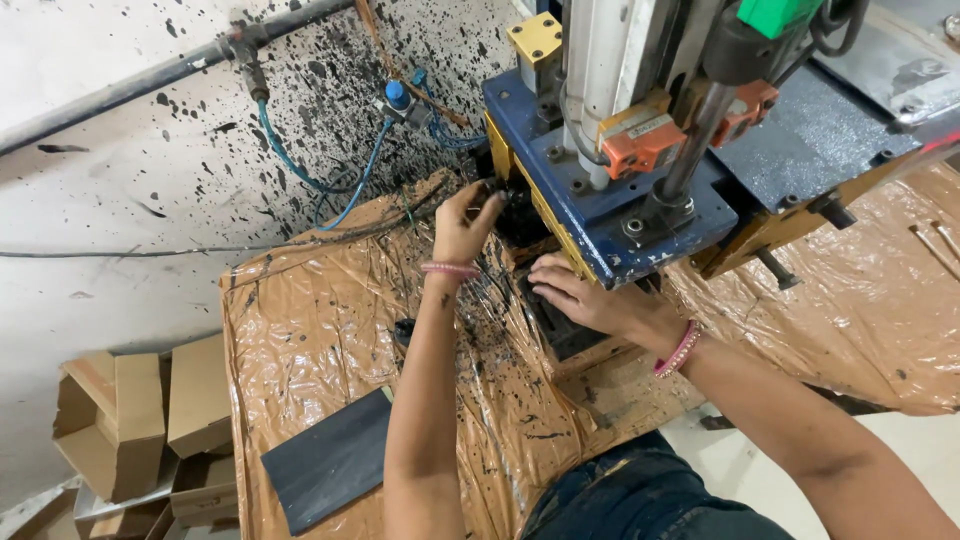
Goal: The recorder is operating a machine to manufacture rubber stamps, involving applying ink or resin and removing small pieces of debris.
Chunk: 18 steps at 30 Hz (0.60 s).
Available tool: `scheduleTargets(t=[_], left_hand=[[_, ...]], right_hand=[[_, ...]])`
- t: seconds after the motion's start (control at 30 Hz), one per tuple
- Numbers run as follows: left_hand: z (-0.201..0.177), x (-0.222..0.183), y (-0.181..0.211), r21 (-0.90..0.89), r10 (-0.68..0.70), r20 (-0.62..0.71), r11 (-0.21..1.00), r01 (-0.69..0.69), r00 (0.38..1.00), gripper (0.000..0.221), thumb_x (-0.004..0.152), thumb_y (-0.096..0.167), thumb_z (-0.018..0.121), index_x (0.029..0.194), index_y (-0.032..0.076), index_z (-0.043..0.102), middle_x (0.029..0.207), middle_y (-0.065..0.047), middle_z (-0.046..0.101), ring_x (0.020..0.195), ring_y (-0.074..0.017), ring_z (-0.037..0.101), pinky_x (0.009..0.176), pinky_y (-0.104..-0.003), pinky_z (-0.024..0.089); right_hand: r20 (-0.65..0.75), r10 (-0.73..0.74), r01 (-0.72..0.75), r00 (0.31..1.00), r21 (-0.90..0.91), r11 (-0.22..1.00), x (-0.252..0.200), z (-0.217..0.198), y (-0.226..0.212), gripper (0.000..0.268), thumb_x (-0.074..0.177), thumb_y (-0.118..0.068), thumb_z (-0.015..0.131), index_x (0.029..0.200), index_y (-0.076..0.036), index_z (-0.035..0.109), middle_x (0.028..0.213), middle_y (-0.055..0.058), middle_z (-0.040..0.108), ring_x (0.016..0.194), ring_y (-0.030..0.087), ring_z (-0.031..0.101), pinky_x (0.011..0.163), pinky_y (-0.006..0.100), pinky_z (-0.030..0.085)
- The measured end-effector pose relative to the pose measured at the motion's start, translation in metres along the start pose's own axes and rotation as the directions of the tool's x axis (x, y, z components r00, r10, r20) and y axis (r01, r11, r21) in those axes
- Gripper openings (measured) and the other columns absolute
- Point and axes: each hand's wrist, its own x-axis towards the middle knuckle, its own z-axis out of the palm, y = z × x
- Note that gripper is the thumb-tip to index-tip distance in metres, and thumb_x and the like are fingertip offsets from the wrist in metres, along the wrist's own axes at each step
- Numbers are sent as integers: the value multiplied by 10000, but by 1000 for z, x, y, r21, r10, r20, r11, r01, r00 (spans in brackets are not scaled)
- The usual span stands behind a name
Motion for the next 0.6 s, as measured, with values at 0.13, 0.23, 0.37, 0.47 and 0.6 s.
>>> scheduleTargets(t=[0.13,0.23,0.37,0.47,0.6], left_hand=[[3,-15,-36,79,302,-34,951,-299,953,336,989,101,674,1325,97,693,1114,-54,753,885,-141,704,772,-273,569],[-9,-28,9,-62,355,-162,927,-369,921,375,957,32,633,1330,62,660,1117,-67,728,909,-133,691,773,-258,571],[-19,-48,16,-169,239,-253,943,-286,937,322,931,11,621,1245,51,681,1028,-64,711,850,-124,660,749,-259,542],[-32,-60,15,-26,364,-260,923,-383,894,268,929,-7,640,1186,17,715,1043,-84,698,934,-147,654,837,-276,532],[-30,-74,5,-71,387,-281,904,-421,878,261,913,-15,629,1160,5,711,1083,-92,701,992,-168,652,888,-294,536]], right_hand=[[-120,-54,23,991,-245,969,32,-21,-20,273,934,-144,728,1174,-17,709,1187,103,689,1060,262,676,929,367,536],[-195,-112,17,975,-434,901,55,-12,2,405,944,-148,699,1318,6,671,1316,156,661,1159,288,656,997,388,528],[-69,633,-597,771,268,756,70,18,48,310,1046,-340,691,1227,-88,687,1222,100,758,1144,218,736,1033,344,586],[-146,-395,112,907,-820,561,48,56,109,543,1075,-383,721,1359,54,570,1387,266,587,1295,394,574,1067,493,505],[289,-127,282,949,-957,-68,73,72,94,498,960,-362,611,1424,-199,540,1303,159,637,1167,320,611,1006,449,519]])
